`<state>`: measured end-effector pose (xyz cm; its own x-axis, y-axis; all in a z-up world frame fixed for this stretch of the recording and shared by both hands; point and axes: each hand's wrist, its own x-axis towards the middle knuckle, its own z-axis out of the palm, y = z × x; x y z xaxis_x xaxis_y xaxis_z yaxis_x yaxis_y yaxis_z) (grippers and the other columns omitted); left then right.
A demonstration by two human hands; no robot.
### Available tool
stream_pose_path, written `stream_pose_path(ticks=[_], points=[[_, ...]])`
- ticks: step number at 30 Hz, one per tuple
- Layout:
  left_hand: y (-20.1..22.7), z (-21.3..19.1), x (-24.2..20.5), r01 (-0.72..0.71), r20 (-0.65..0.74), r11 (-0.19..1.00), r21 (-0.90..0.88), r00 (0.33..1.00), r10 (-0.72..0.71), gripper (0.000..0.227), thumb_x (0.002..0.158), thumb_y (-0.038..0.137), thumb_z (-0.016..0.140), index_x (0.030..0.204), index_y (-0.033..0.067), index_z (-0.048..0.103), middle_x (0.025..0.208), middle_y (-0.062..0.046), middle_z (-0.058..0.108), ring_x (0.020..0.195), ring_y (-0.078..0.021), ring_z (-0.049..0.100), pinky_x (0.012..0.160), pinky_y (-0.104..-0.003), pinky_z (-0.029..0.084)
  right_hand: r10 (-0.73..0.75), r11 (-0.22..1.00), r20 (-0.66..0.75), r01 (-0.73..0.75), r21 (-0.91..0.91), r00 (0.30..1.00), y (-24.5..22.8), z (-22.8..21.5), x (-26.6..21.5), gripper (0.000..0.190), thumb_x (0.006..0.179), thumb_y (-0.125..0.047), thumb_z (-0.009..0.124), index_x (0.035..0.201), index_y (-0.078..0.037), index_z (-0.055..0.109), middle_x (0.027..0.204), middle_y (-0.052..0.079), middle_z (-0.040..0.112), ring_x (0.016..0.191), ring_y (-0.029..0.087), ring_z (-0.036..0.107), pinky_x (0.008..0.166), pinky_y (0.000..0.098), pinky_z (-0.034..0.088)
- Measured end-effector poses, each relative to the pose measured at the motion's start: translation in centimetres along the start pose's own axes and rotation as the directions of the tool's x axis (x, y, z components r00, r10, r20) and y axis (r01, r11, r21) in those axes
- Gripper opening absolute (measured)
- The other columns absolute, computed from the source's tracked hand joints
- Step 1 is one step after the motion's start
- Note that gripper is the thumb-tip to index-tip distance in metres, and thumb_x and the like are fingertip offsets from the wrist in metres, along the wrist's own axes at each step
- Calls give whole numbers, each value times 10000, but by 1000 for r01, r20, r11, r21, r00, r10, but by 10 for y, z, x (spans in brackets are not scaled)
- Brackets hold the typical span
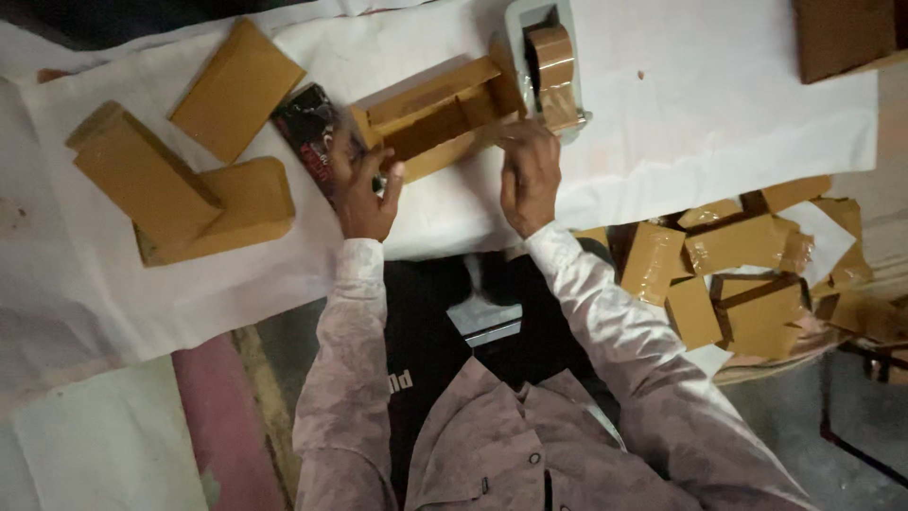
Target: The person assembles small cardboard boxes, places packaged items inside, and seals them with packing tape using a tape dispenser. The person repeats this process for multiple boxes on a white-covered table.
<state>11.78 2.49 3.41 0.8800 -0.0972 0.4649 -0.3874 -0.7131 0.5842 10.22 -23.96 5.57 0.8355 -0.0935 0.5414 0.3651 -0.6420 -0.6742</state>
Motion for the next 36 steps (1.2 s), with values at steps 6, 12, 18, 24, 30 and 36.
stream_pose_path(ticks=[6,12,18,24,30,36], points=[[-21,-10,-5,492,-474,861,132,794,-381,395,1022,271,648,1364,73,661,1511,-178,522,1382,-381,529,1204,-482,432,-280,906,432,384,-175,857,-9,7,53,493,735,-284,780,1138,-18,681,1218,208,645,1235,406,542,1164,604,289],[-31,15,7,732,-105,475,489,590,-801,1287,559,674,839,1526,-2,324,1322,-253,526,1230,-444,532,987,-607,462,-208,947,523,303,-103,827,1,11,34,337,839,-120,742,1163,-32,709,1227,204,661,1244,410,560,1223,573,300],[-31,-14,26,764,-200,611,206,644,-738,1264,588,434,870,1574,12,201,1354,-284,478,1191,-418,555,972,-474,502,210,890,324,-318,328,923,1,1,44,362,942,-60,583,1285,-28,694,1256,138,681,1170,279,644,1062,395,512],[14,-57,34,281,32,959,-37,959,-280,1204,626,226,879,1657,120,267,1490,-213,473,1342,-393,479,1103,-485,420,270,522,495,-557,646,826,-1,-23,92,380,992,-235,633,1339,-104,553,1237,22,682,1102,118,684,875,260,609],[77,-18,78,-314,159,942,123,943,293,1208,597,281,926,1612,155,283,1539,-151,406,1438,-428,375,1218,-645,215,344,582,402,-528,618,849,16,-41,102,195,1049,-153,729,1122,19,676,940,27,656,804,110,593,751,276,518],[75,19,27,90,76,986,143,992,-101,623,885,475,892,1307,125,595,1266,-115,613,1215,-368,564,1105,-526,414,448,656,117,-414,631,887,45,-89,93,156,999,-157,731,1037,-17,671,880,1,682,741,82,607,668,240,521]])
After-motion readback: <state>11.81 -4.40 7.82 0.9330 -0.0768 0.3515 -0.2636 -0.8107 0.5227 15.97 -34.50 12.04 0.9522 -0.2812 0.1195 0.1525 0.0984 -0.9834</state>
